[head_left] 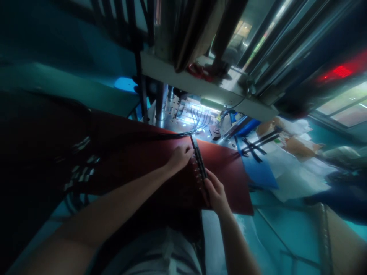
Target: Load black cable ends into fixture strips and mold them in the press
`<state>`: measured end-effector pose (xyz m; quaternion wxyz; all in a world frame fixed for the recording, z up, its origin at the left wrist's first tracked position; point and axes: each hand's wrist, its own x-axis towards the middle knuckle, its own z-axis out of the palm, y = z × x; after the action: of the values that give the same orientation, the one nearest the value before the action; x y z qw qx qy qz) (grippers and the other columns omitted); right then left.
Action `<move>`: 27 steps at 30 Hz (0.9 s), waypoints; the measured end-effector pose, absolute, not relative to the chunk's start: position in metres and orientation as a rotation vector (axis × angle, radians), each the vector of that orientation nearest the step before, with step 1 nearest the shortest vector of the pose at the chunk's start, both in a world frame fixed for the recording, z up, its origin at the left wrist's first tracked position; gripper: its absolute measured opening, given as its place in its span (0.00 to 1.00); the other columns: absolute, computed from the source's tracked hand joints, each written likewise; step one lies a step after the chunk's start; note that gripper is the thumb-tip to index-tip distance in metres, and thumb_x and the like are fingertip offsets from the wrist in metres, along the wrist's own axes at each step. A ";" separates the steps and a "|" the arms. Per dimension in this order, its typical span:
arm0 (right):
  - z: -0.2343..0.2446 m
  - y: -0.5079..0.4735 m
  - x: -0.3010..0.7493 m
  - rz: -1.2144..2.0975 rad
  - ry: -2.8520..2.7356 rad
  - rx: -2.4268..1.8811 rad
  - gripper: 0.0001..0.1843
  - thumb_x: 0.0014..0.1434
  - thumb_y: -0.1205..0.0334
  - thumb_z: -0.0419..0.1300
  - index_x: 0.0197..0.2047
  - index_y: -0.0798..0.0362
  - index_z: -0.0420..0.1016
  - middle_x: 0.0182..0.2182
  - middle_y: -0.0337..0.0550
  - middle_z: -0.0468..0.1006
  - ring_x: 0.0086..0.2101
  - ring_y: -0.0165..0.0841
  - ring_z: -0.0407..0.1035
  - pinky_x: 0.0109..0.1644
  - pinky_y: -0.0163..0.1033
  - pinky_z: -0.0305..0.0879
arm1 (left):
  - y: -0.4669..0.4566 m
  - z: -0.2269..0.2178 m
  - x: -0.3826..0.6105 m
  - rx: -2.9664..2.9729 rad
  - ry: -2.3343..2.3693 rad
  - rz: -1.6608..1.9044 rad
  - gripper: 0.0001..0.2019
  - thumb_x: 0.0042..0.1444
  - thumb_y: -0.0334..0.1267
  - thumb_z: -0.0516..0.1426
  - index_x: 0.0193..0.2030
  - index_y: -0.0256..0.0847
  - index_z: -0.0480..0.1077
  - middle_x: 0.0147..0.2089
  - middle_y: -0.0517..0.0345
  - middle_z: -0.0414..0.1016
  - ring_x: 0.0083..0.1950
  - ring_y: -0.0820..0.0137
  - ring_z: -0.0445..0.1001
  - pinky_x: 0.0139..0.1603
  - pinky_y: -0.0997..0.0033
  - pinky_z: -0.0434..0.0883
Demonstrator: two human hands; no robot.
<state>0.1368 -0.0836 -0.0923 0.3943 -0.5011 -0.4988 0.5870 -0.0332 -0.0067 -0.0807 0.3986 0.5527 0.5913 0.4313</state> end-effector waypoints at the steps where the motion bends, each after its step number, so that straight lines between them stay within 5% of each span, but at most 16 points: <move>1: -0.092 -0.083 0.136 1.493 -1.232 -1.275 0.28 0.55 0.50 0.60 0.56 0.51 0.65 0.20 0.33 0.70 0.11 0.19 0.52 0.11 0.26 0.47 | -0.002 -0.080 -0.034 1.480 1.496 1.028 0.11 0.54 0.37 0.49 0.22 0.38 0.62 0.22 0.60 0.66 0.27 0.71 0.65 0.30 0.72 0.60; 5: -0.092 -0.080 0.134 1.518 -1.150 -1.310 0.31 0.51 0.50 0.62 0.55 0.53 0.62 0.17 0.30 0.67 0.10 0.20 0.48 0.11 0.27 0.43 | 0.022 -0.079 -0.044 1.956 1.700 0.943 0.12 0.57 0.34 0.45 0.33 0.36 0.70 0.37 0.49 0.71 0.41 0.64 0.68 0.43 0.66 0.62; 8: -0.089 -0.076 0.132 1.370 -1.385 -1.452 0.26 0.55 0.51 0.57 0.54 0.53 0.61 0.22 0.35 0.72 0.13 0.25 0.59 0.15 0.30 0.53 | 0.038 -0.084 -0.059 2.203 1.989 0.874 0.14 0.57 0.38 0.48 0.45 0.35 0.68 0.47 0.43 0.68 0.51 0.56 0.63 0.49 0.60 0.60; 12: -0.075 -0.075 0.123 0.739 -2.188 -1.860 0.22 0.62 0.58 0.46 0.58 0.56 0.58 0.29 0.48 0.79 0.28 0.39 0.73 0.29 0.37 0.61 | 0.050 -0.098 -0.070 2.321 2.141 0.617 0.19 0.56 0.51 0.50 0.42 0.36 0.69 0.45 0.40 0.68 0.49 0.51 0.62 0.47 0.54 0.59; 16: -0.058 -0.076 0.114 0.345 -2.676 -2.009 0.25 0.64 0.62 0.41 0.61 0.62 0.55 0.29 0.54 0.79 0.29 0.44 0.74 0.29 0.39 0.59 | 0.052 -0.106 -0.068 2.432 2.114 0.570 0.16 0.59 0.46 0.47 0.38 0.37 0.68 0.43 0.41 0.69 0.46 0.54 0.64 0.43 0.56 0.59; 20: -0.039 -0.035 0.119 0.522 -2.706 -1.828 0.16 0.59 0.59 0.50 0.48 0.56 0.70 0.31 0.50 0.79 0.29 0.42 0.74 0.29 0.37 0.58 | 0.053 -0.105 -0.066 2.455 2.079 0.569 0.14 0.60 0.40 0.45 0.37 0.37 0.68 0.40 0.43 0.69 0.44 0.55 0.65 0.40 0.57 0.59; 23: -0.023 0.041 0.123 0.825 -2.129 -1.634 0.03 0.52 0.63 0.59 0.31 0.54 0.73 0.27 0.40 0.77 0.27 0.32 0.70 0.28 0.32 0.59 | 0.054 -0.104 -0.067 2.452 2.066 0.568 0.13 0.60 0.38 0.44 0.36 0.37 0.68 0.39 0.45 0.69 0.43 0.56 0.65 0.40 0.58 0.60; 25: -0.013 0.097 0.119 0.924 -1.702 -1.630 0.08 0.55 0.67 0.58 0.25 0.57 0.71 0.19 0.35 0.71 0.20 0.25 0.64 0.24 0.30 0.58 | 0.054 -0.105 -0.067 2.444 2.070 0.579 0.13 0.60 0.37 0.44 0.36 0.38 0.68 0.39 0.45 0.69 0.43 0.56 0.65 0.40 0.58 0.60; 27: -0.006 0.139 0.110 0.885 -1.505 -1.629 0.16 0.63 0.64 0.50 0.28 0.61 0.71 0.21 0.35 0.69 0.21 0.22 0.64 0.26 0.29 0.60 | 0.055 -0.105 -0.067 2.444 2.071 0.591 0.13 0.60 0.37 0.44 0.36 0.38 0.68 0.39 0.45 0.69 0.43 0.57 0.65 0.40 0.58 0.60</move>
<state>0.1095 0.1388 -0.0057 0.3679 -0.6342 -0.5861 0.3448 -0.0669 0.0546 -0.1055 -0.0581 0.7489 0.6347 0.1811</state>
